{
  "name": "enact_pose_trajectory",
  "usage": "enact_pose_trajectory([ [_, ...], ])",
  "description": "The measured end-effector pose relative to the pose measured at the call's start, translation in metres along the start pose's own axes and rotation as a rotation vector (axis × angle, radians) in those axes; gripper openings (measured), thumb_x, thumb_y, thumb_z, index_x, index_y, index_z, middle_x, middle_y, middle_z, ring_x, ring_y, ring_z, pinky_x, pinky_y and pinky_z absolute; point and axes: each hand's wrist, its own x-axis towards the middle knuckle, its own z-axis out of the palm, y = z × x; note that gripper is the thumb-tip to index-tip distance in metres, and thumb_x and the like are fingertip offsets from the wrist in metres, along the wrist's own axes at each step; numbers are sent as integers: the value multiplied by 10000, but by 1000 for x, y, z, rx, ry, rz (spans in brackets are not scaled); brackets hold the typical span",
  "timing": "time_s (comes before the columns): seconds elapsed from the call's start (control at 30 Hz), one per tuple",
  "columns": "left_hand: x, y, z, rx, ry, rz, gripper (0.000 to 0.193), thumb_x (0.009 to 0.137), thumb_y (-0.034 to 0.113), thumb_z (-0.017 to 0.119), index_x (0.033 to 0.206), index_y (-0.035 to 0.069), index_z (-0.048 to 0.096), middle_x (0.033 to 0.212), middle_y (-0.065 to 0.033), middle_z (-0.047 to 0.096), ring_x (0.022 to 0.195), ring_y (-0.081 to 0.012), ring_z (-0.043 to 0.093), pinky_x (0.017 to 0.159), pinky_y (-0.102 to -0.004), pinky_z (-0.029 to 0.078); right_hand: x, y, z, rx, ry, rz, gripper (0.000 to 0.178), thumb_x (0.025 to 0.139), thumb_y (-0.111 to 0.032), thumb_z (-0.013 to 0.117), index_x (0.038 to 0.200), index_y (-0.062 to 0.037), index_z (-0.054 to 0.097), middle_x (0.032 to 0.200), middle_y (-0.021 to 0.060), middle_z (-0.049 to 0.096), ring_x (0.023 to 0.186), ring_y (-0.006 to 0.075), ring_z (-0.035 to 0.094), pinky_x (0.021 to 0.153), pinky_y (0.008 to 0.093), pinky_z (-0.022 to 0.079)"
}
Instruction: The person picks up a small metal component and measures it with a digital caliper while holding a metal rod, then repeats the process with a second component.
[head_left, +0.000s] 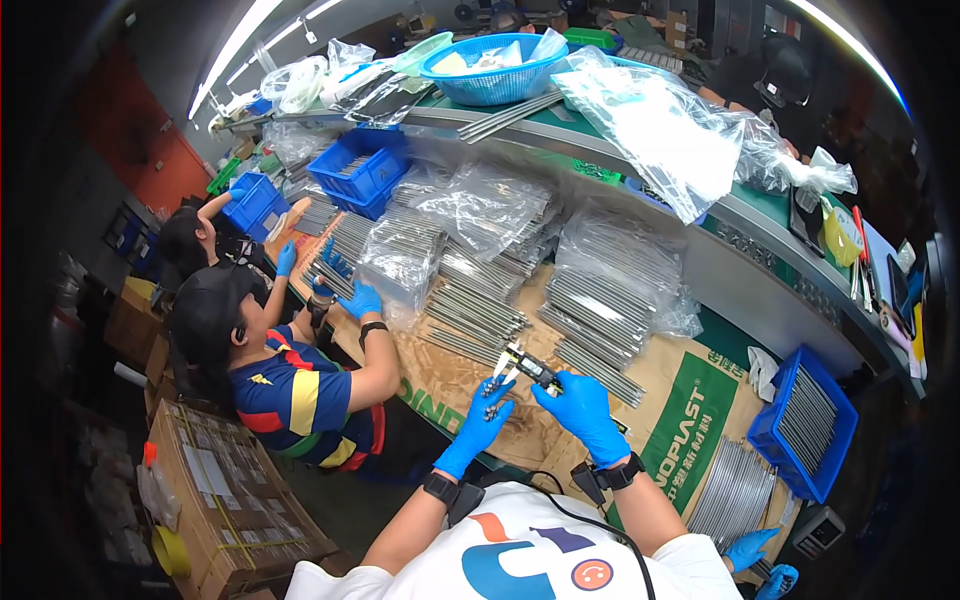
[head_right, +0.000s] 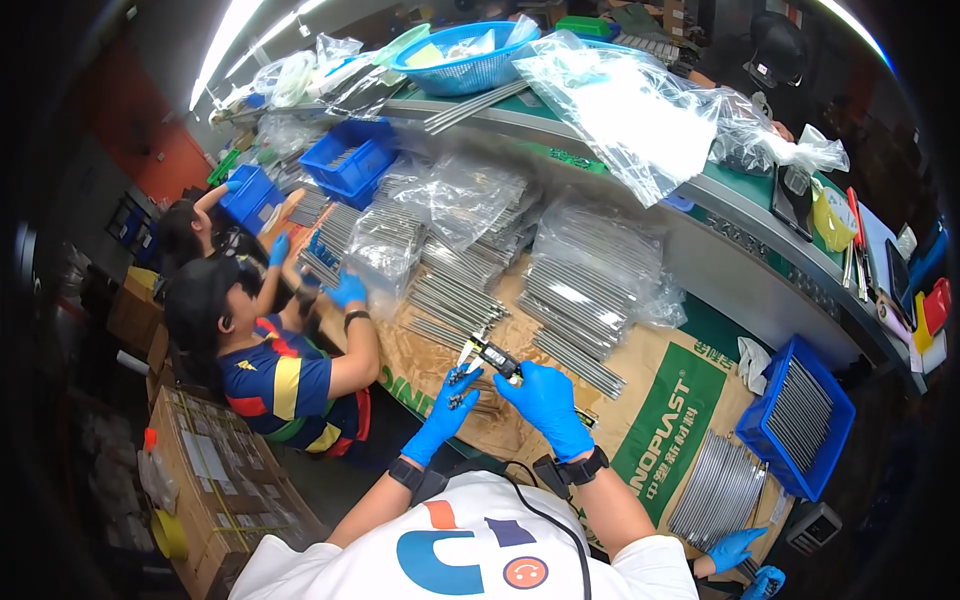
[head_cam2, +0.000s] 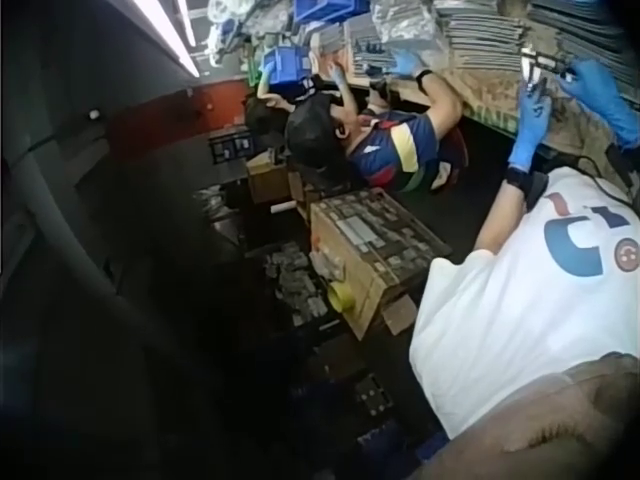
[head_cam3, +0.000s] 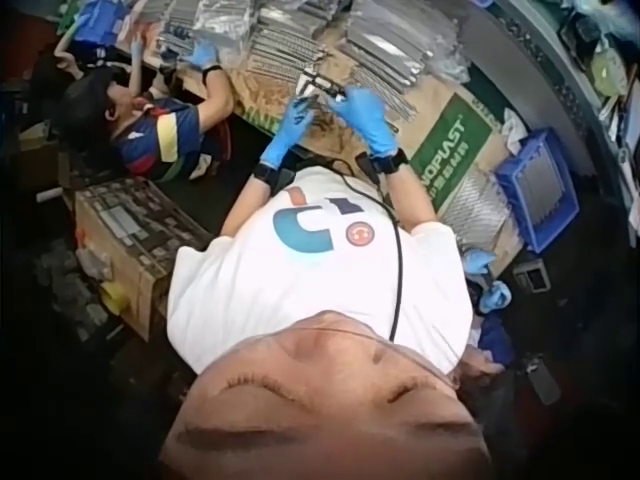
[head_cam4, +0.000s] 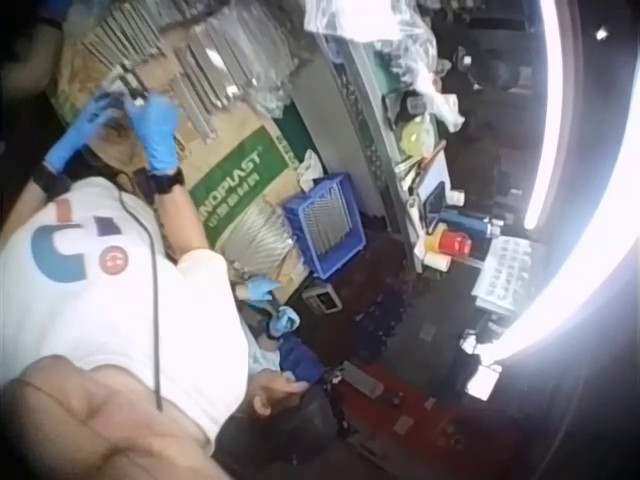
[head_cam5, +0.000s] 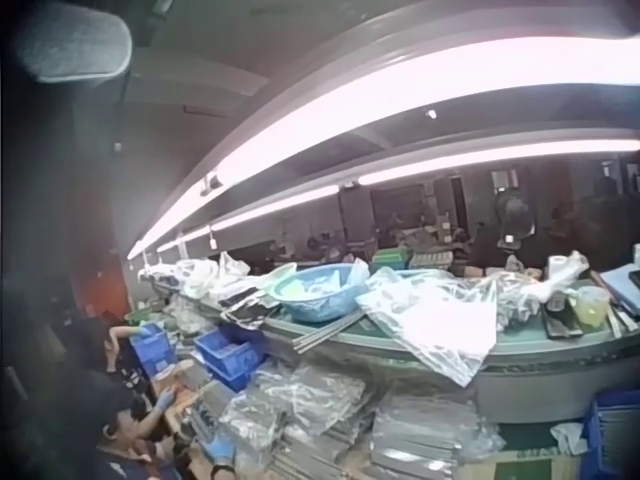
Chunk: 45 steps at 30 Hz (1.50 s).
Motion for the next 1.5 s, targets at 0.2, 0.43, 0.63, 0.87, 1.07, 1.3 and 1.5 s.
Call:
enact_pose_trajectory([
  [0.2, 2, -4, 1, -34, 53, -46, 501, 868, 88, 575, 1326, 31, 381, 1275, -146, 433, 1209, -239, 420, 999, -343, 347, -18, 0, -5, 7, -72, 42, 490, 765, -534, 631, 766, -45, 647, 585, 147, 588, 548, 290, 603, 474, 375, 450],
  [0.43, -5, -7, 6, -318, -6, -195, 534, 873, 39, 558, 1329, 40, 281, 1256, -96, 444, 1165, -165, 456, 960, -294, 388, -24, 3, 1, 19, -120, 39, 516, 753, -558, 633, 763, -42, 645, 577, 144, 581, 540, 292, 596, 475, 378, 445],
  [0.63, -1, 2, 7, -293, 42, -123, 440, 839, 75, 602, 1224, 9, 401, 1143, -118, 494, 1046, -197, 516, 884, -313, 430, -25, 2, -4, -9, -153, 73, 520, 727, -562, 659, 777, -45, 678, 579, 142, 584, 507, 271, 578, 461, 353, 420],
  [0.87, 1, -1, 12, -241, 48, -124, 416, 816, 107, 637, 1168, -10, 448, 1106, -143, 511, 1005, -244, 538, 855, -339, 444, -27, 6, -10, 19, -147, 97, 530, 719, -573, 661, 766, -45, 680, 574, 135, 585, 499, 265, 576, 456, 343, 418],
  [1.07, 5, -1, 17, -196, 25, -133, 431, 803, 106, 655, 1165, -16, 457, 1155, -149, 485, 1023, -269, 530, 876, -353, 435, -30, 14, -15, -7, -103, 92, 521, 710, -564, 672, 766, -46, 685, 564, 134, 580, 492, 261, 573, 453, 334, 417],
  [1.3, -1, 10, -8, 232, -70, 140, 532, 821, 53, 616, 1304, 9, 395, 1198, -144, 467, 1088, -263, 506, 949, -363, 411, -27, 18, -33, 26, -52, 156, 514, 712, -550, 679, 787, -42, 686, 557, 141, 570, 478, 262, 561, 451, 336, 413],
  [1.5, -8, 21, -7, -526, -21, -186, 569, 850, 24, 563, 1376, 59, 349, 1226, -130, 453, 1176, -260, 467, 984, -334, 390, -11, 21, -30, 33, 2, 111, 492, 720, -523, 688, 776, -35, 676, 557, 151, 565, 479, 270, 561, 445, 347, 411],
])
